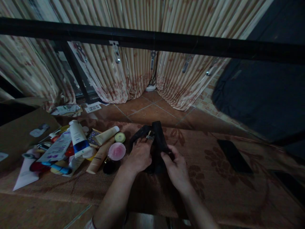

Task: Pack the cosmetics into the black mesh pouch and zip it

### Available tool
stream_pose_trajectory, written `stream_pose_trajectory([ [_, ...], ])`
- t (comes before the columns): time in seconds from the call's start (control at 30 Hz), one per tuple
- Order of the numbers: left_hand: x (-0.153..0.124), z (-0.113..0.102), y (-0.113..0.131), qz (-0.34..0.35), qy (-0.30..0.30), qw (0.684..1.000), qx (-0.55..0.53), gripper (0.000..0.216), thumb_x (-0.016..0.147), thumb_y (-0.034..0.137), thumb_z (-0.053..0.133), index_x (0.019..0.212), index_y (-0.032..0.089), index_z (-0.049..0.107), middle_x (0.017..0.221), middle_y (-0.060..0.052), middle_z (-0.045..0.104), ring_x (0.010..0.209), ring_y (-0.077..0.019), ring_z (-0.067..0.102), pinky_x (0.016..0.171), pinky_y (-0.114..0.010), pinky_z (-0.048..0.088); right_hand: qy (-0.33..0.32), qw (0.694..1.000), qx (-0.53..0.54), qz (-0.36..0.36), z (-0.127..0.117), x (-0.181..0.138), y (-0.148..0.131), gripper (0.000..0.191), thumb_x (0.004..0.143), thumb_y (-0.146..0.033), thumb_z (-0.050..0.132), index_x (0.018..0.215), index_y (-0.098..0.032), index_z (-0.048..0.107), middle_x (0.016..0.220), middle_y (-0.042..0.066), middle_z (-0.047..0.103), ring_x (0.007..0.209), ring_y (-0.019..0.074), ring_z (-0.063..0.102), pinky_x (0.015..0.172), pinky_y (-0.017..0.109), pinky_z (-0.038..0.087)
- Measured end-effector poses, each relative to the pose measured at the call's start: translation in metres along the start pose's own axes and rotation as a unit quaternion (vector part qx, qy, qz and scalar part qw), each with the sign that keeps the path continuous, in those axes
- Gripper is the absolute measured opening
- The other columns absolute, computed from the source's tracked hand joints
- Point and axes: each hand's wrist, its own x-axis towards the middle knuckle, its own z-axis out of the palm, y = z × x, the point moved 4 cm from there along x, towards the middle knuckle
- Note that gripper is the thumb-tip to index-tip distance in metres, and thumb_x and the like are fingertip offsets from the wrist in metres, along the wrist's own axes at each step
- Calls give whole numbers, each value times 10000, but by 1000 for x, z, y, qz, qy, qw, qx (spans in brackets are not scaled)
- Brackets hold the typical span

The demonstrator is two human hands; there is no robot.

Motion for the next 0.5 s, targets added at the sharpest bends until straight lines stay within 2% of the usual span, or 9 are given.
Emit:
stream_pose_trajectory([
  [0.07,-3,5,-5,-20,-19,999,46,651,623,-5,504,1238,208,536,1276,-144,559,1220,-309,475,1013,-473,360,3,1000,-6,-5,-2,1,1,273,800,-350,534,1005,-196,629,784,-3,683,633,145,594,573,237,451],
  [0.13,-4,7,-9,-46,-28,997,56,621,597,-18,511,1177,193,575,1228,-158,592,1179,-305,516,996,-454,373,2,1000,-13,-13,-3,2,0,268,795,-338,533,999,-196,634,788,-3,687,645,147,597,583,238,448],
  [0.27,-5,6,-14,-88,-47,993,60,408,622,-12,509,962,153,664,911,-185,693,956,-338,637,883,-458,433,0,999,-35,-11,-5,1,-1,245,799,-345,531,966,-199,636,714,-19,663,602,143,576,558,233,432],
  [0.33,-4,4,-16,-73,-56,994,55,401,654,19,519,987,183,671,869,-155,705,916,-331,654,847,-438,450,1,999,-34,-5,-6,0,-1,240,799,-343,530,963,-201,635,693,-27,650,583,139,563,545,229,425],
  [0.5,-3,-8,-19,-2,-54,998,-44,491,663,180,660,1142,283,635,1054,-63,702,973,-281,645,855,-370,464,7,1000,-22,8,-6,1,1,250,788,-349,538,957,-198,644,708,-23,661,591,137,568,556,229,430],
])
